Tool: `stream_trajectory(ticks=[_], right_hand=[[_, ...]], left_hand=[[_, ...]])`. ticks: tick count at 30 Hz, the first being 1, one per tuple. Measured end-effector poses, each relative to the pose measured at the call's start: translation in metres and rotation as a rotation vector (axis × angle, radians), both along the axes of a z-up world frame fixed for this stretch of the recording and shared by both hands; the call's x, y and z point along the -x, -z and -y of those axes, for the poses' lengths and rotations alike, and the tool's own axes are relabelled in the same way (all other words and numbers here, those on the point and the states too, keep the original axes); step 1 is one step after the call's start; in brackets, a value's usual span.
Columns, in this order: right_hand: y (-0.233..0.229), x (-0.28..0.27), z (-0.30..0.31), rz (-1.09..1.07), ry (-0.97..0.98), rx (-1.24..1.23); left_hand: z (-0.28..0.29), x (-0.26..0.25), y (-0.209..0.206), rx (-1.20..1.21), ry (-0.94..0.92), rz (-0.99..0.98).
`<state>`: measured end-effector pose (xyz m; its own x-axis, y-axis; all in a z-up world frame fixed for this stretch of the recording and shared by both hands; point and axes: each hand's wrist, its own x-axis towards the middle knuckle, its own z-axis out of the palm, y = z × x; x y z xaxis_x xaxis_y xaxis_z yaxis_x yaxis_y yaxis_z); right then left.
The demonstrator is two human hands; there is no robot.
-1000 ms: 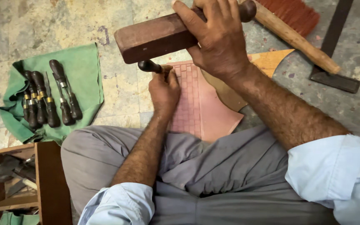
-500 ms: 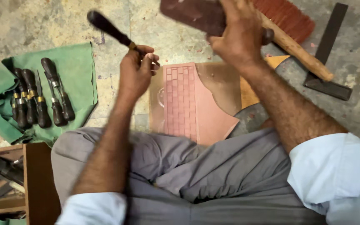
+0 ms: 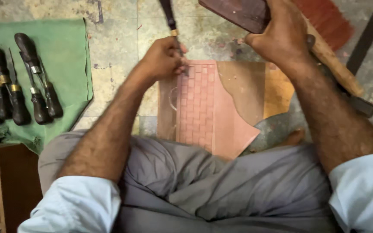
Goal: The person carves a geometric pattern into a wooden workpiece using a chisel and a mallet. The person repeatedly positions the chisel on the wood and strikes it with the mallet to create vertical and horizontal grooves.
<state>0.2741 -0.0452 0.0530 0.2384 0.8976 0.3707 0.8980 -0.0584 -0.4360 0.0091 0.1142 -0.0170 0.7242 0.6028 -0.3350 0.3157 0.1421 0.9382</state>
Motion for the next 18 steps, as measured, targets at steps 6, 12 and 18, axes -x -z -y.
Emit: stream_trajectory(ticks=[6, 12, 18], right_hand=[[0.002, -0.013, -0.021, -0.084, 0.057, 0.19], [0.002, -0.017, -0.051, -0.064, 0.133, 0.28], [0.002, -0.012, -0.065, -0.021, 0.112, 0.329]], left_hand=[[0.003, -0.014, 0.008, -0.103, 0.083, -0.036], [0.005, -0.013, 0.004, -0.07, 0.055, -0.004], [0.009, -0.012, -0.001, -0.1, 0.04, -0.019]])
